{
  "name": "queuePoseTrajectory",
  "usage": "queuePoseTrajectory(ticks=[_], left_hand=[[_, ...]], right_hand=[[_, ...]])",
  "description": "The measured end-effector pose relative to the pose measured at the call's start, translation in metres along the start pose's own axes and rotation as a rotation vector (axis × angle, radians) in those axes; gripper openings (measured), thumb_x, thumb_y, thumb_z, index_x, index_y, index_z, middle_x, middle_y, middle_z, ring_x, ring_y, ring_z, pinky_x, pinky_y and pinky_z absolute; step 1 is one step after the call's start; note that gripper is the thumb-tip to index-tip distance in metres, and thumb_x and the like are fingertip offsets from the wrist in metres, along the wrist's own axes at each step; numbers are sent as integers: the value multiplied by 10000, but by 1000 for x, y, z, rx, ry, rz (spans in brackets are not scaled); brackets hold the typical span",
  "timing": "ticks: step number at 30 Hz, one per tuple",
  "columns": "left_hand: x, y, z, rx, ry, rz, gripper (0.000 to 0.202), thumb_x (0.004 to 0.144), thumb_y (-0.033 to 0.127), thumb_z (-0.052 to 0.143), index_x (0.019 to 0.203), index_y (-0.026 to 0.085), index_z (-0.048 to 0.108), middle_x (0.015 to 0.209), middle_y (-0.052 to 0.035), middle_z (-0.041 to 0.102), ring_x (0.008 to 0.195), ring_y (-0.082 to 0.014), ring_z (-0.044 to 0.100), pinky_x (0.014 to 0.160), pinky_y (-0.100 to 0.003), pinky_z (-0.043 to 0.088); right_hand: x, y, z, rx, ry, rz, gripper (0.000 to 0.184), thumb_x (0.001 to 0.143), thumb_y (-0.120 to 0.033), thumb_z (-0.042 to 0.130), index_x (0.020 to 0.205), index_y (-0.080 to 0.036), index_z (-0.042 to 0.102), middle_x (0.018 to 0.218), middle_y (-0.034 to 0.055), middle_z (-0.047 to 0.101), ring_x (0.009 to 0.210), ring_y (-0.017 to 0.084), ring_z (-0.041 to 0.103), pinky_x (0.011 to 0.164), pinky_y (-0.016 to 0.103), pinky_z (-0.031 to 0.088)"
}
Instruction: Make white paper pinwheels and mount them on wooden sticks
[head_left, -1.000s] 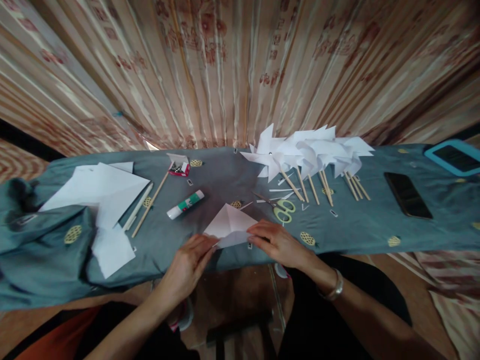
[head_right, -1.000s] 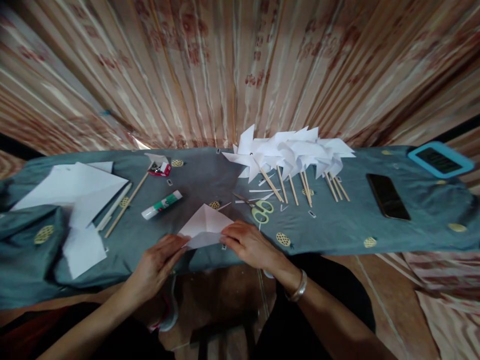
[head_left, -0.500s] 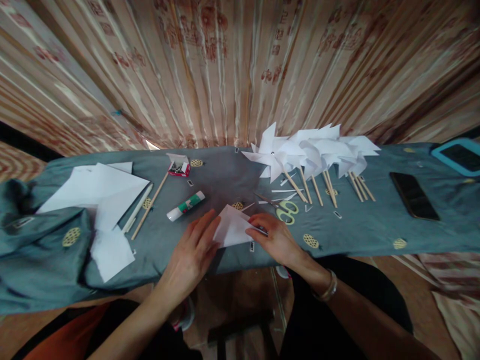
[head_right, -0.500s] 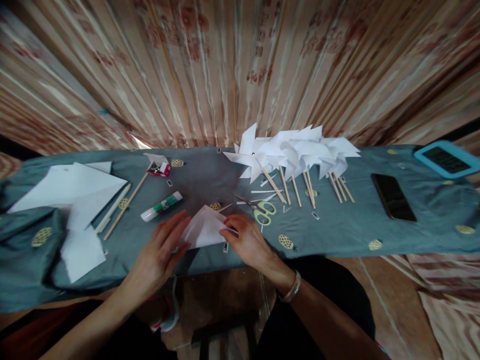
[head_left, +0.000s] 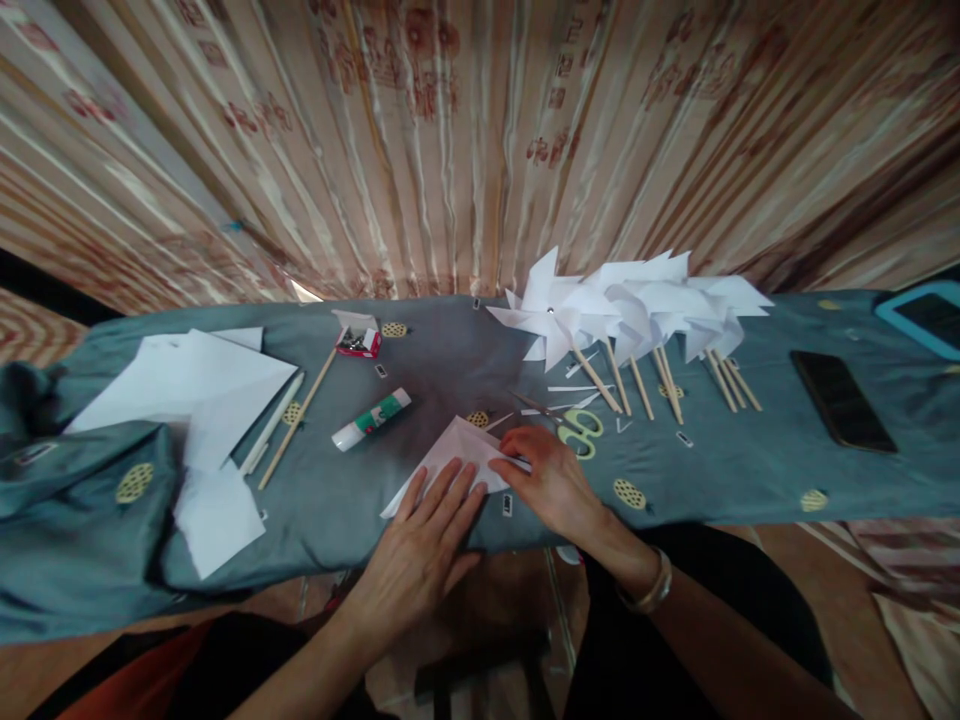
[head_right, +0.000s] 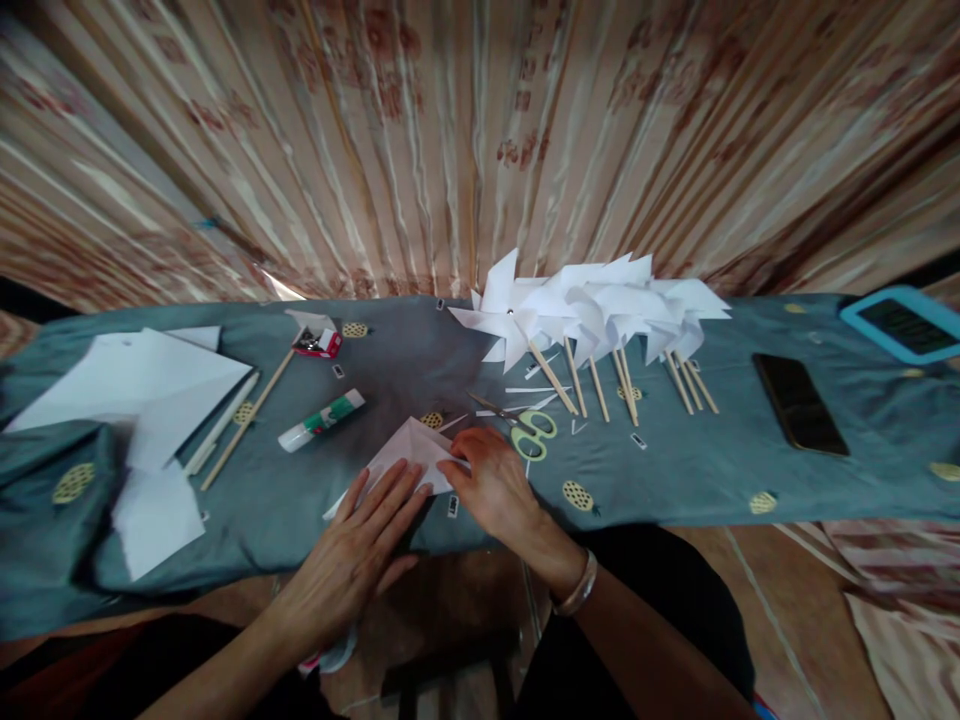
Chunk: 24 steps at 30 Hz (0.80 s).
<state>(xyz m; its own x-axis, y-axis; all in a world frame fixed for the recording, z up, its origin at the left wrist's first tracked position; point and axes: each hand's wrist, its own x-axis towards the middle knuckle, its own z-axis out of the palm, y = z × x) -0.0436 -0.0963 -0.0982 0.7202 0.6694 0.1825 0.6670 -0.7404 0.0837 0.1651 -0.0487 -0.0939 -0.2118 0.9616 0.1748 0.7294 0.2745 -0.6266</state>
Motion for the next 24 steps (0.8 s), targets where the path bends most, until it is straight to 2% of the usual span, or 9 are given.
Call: queuePoseTrajectory(ticks=[7, 16, 24], left_hand=[[2, -4, 4, -10, -27, -10, 679, 910, 426, 510, 1470, 135, 259, 1514, -128, 373, 1417, -300, 276, 1108, -523, 298], [4, -11, 2, -60, -52, -10, 742, 900, 480, 499, 1495, 162, 189, 1514, -132, 372, 1420, -311, 263, 1104, -537, 304], [4, -12, 2, -82, -72, -18, 758, 887, 505, 509, 1491, 164, 204, 1521, -138, 357, 1425, -318, 247, 1105, -524, 316]], right_hand=[[4, -1, 1, -9, -1, 32, 110, 816, -215, 654, 724, -203, 593, 802, 44, 665, 818, 215, 611, 773, 348, 473], [7, -1, 1, -5, -16, 70, 112, 800, -199, 663, 716, -202, 589, 787, 36, 656, 798, 209, 611, 761, 338, 466], [8, -3, 0, -9, -27, 86, 120, 811, -212, 652, 711, -199, 587, 785, 33, 655, 799, 204, 608, 760, 329, 461]])
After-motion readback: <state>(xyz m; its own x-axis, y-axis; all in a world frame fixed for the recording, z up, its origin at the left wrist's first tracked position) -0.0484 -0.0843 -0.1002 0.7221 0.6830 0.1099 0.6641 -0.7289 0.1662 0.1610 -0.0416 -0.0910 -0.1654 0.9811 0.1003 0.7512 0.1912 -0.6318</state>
